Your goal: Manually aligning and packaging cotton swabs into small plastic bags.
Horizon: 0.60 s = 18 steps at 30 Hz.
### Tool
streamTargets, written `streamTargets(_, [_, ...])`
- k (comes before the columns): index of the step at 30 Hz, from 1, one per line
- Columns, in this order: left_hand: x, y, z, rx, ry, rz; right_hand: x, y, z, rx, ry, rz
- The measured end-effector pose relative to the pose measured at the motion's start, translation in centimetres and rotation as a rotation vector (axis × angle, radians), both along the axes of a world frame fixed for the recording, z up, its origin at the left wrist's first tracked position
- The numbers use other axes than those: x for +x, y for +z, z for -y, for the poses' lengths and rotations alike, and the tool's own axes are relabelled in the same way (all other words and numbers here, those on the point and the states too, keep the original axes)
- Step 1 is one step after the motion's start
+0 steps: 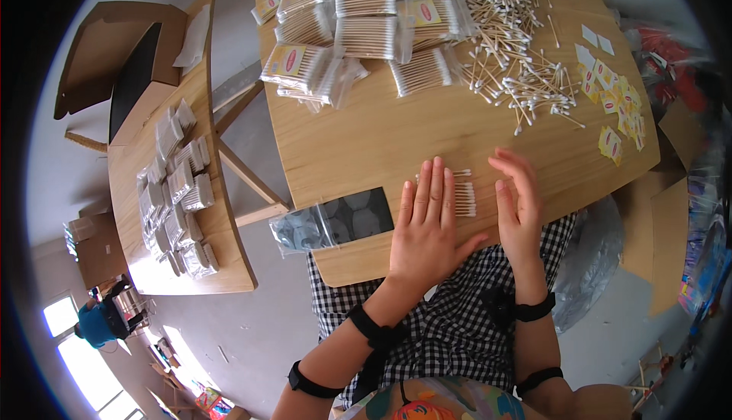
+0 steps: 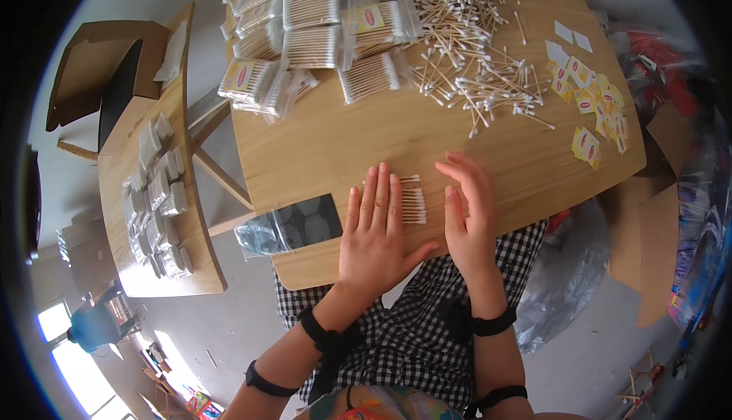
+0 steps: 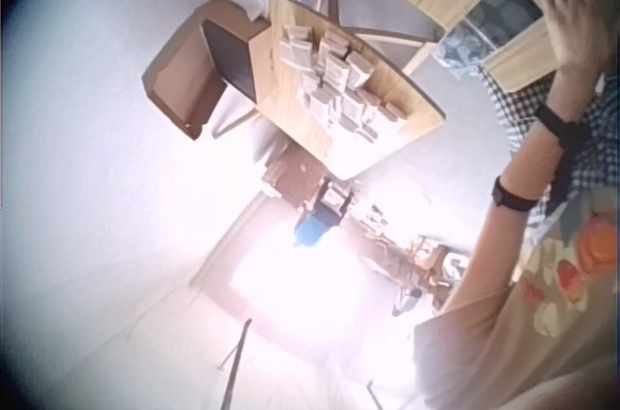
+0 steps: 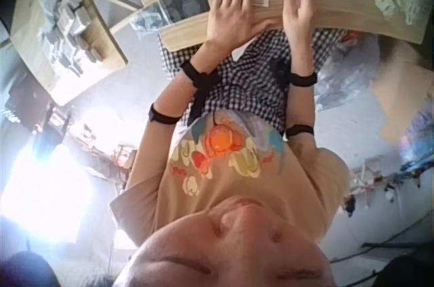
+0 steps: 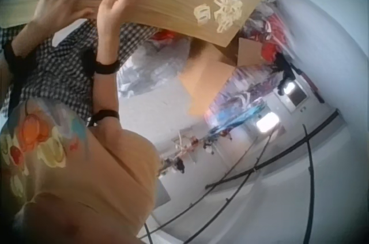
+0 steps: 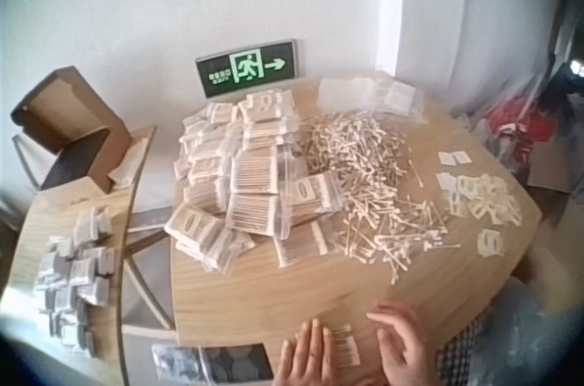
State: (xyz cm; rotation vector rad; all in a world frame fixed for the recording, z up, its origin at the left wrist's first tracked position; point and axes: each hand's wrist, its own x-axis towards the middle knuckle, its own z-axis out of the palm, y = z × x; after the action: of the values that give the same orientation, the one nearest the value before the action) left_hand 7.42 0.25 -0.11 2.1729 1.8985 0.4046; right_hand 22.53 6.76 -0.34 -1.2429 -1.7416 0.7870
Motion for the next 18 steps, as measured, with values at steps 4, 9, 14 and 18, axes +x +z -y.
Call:
streamTargets(4, [-0.1, -0.1, 0.3, 0.019, 0.016, 0.040, 1.6, 1.9, -2.4, 0.021, -0.074, 0.121])
streamTargets(9, [-0.2, -0.3, 0.6, 0.089, 0.027, 0.203, 2.7, 2.1, -6.3, -0.046, -0.213, 0.305])
streamTargets(14, [-0.8, 0.0, 0.7, 0.147, 0.040, 0.345, 2.3, 0.8, -8.4, -0.140, -0.183, 0.331])
streamTargets(18, [-1.2, 0.1, 0.8, 0.161, 0.063, 0.441, 3.1, 2.0, -7.8, -0.234, -0.215, 0.386])
